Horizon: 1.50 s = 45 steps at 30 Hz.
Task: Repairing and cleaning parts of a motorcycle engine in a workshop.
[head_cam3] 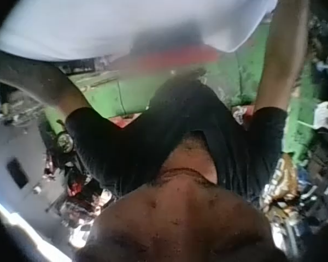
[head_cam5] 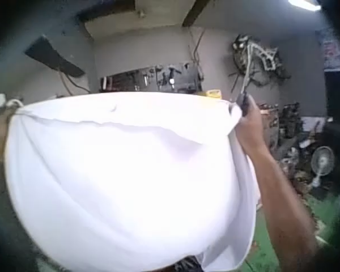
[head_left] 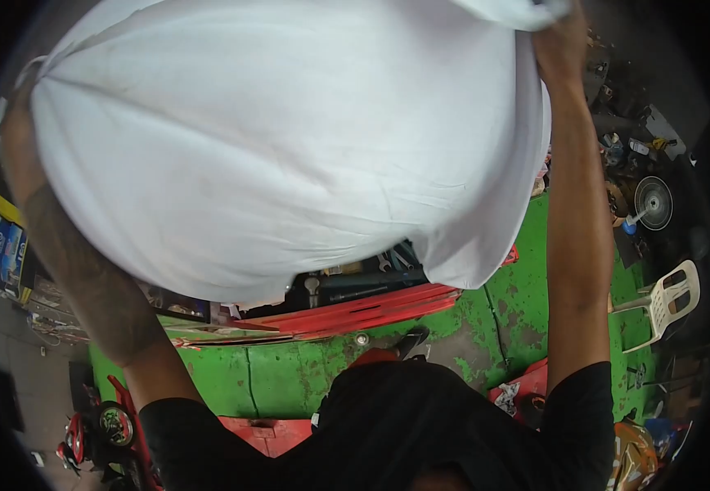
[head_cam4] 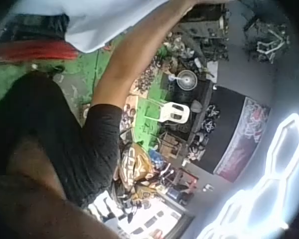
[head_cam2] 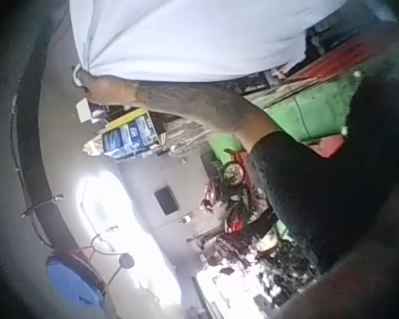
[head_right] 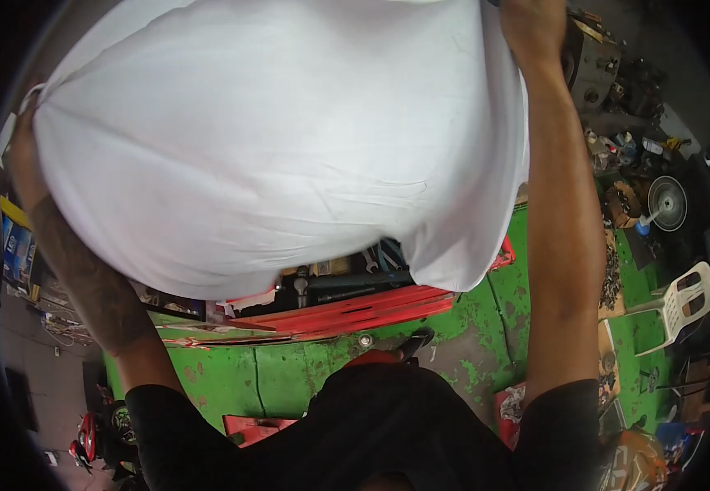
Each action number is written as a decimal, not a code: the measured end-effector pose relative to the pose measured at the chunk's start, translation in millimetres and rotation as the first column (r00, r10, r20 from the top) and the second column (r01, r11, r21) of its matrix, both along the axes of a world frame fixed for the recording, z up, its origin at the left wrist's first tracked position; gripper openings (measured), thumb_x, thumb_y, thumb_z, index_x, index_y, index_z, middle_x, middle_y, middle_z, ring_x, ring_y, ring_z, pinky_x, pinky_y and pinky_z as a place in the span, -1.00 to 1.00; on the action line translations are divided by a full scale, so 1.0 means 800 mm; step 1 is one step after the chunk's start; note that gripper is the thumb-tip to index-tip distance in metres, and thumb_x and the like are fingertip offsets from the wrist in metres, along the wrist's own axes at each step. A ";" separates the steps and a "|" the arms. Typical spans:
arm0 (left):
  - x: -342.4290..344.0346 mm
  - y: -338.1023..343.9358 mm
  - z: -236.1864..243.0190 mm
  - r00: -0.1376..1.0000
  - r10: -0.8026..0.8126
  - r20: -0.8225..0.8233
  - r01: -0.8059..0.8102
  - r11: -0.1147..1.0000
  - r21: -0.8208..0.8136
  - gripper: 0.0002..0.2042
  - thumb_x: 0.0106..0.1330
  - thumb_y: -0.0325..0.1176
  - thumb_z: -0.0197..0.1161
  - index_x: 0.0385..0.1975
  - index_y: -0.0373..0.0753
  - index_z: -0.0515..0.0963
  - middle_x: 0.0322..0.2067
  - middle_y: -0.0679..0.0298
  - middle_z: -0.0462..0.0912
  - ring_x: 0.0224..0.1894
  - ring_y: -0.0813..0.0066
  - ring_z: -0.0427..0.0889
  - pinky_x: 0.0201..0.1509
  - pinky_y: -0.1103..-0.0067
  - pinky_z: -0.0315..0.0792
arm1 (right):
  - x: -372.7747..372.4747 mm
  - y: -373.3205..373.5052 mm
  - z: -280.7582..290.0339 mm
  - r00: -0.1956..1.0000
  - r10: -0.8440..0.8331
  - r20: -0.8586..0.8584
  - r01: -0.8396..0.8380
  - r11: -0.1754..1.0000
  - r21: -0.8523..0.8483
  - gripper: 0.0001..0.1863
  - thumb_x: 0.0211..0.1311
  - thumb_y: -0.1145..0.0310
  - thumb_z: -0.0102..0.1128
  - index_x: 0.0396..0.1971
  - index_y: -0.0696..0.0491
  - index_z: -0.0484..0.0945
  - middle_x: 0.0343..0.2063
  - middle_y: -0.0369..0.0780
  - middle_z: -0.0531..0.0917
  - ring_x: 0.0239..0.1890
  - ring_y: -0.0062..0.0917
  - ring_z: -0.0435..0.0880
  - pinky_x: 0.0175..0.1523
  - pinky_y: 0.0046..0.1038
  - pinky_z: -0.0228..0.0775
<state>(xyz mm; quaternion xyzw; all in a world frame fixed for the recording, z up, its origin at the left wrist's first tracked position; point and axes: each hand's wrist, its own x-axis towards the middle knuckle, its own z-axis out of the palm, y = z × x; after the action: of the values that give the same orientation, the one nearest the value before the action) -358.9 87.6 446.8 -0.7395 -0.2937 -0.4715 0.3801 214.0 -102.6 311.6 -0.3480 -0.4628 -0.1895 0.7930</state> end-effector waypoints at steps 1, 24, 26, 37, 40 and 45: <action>-0.071 0.065 0.032 0.933 0.320 -0.167 -0.300 0.945 0.132 -0.61 0.49 -0.14 -0.01 0.23 -0.07 0.49 0.22 0.13 0.52 0.20 0.25 0.54 0.32 0.50 0.33 | -0.027 0.019 0.005 0.961 -0.244 0.133 0.261 0.957 -0.124 -0.78 0.26 0.47 0.22 -0.11 0.12 0.50 -0.34 -0.30 0.54 -0.24 -0.62 0.48 -0.07 -0.54 0.39; 0.135 0.154 -0.460 0.927 0.005 0.374 0.373 0.051 -0.926 -0.53 0.32 -0.24 0.21 0.20 -0.29 0.46 0.22 0.07 0.51 0.19 0.18 0.52 0.26 0.40 0.31 | -0.070 -0.052 -0.286 0.989 -0.135 -0.067 -0.001 0.438 -0.899 -0.60 0.17 0.12 0.41 -0.27 0.19 0.62 -0.51 -0.31 0.61 -0.44 -0.68 0.50 -0.31 -0.55 0.37; 0.076 0.128 -0.440 0.963 -0.088 0.253 0.268 0.307 -0.913 -0.51 0.33 -0.21 0.24 0.21 -0.30 0.43 0.17 0.06 0.54 0.20 0.19 0.52 0.23 0.43 0.36 | -0.124 -0.102 -0.282 0.986 -0.014 -0.164 -0.139 0.464 -0.875 -0.62 0.18 0.15 0.42 -0.29 0.20 0.62 -0.53 -0.34 0.57 -0.44 -0.71 0.45 -0.34 -0.58 0.32; 0.019 -0.275 -0.671 0.874 0.360 0.326 0.467 -0.804 -0.366 -0.63 0.38 -0.14 0.28 0.00 -0.28 0.49 -0.09 0.25 0.63 -0.18 0.40 0.67 -0.07 0.41 0.54 | -0.332 -0.341 -0.520 0.777 -0.152 -0.611 -0.608 0.068 -0.791 -0.61 0.13 0.14 0.46 -0.33 0.17 0.58 -0.55 -0.33 0.54 -0.46 -0.70 0.47 -0.39 -0.54 0.34; 0.036 -0.271 -0.736 0.503 0.734 0.457 0.840 -0.539 -0.058 -0.64 0.38 -0.09 0.27 -0.03 -0.21 0.46 -0.18 0.25 0.62 -0.11 0.37 0.62 -0.04 0.49 0.50 | -0.381 -0.342 -0.555 0.693 -0.090 -0.715 -0.715 0.048 -0.698 -0.56 0.18 0.06 0.41 -0.25 0.16 0.55 -0.51 -0.31 0.56 -0.43 -0.66 0.49 -0.33 -0.54 0.38; 0.045 -0.261 -0.772 0.431 0.768 0.474 0.871 -0.491 0.002 -0.74 0.33 -0.22 0.35 -0.14 -0.22 0.52 -0.30 0.28 0.59 -0.28 0.45 0.59 -0.16 0.46 0.46 | -0.425 -0.323 -0.580 0.668 0.039 -0.743 -0.727 -0.176 -0.664 -0.58 0.24 0.09 0.35 -0.09 0.09 0.50 -0.24 -0.28 0.58 -0.17 -0.56 0.58 -0.06 -0.44 0.45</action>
<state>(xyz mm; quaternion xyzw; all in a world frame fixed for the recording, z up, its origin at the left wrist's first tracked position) -322.9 -121.1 -170.4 -0.2401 -0.4605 -0.2543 -0.8158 -125.9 -361.2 -152.1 -0.6547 -0.3223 0.5521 0.4034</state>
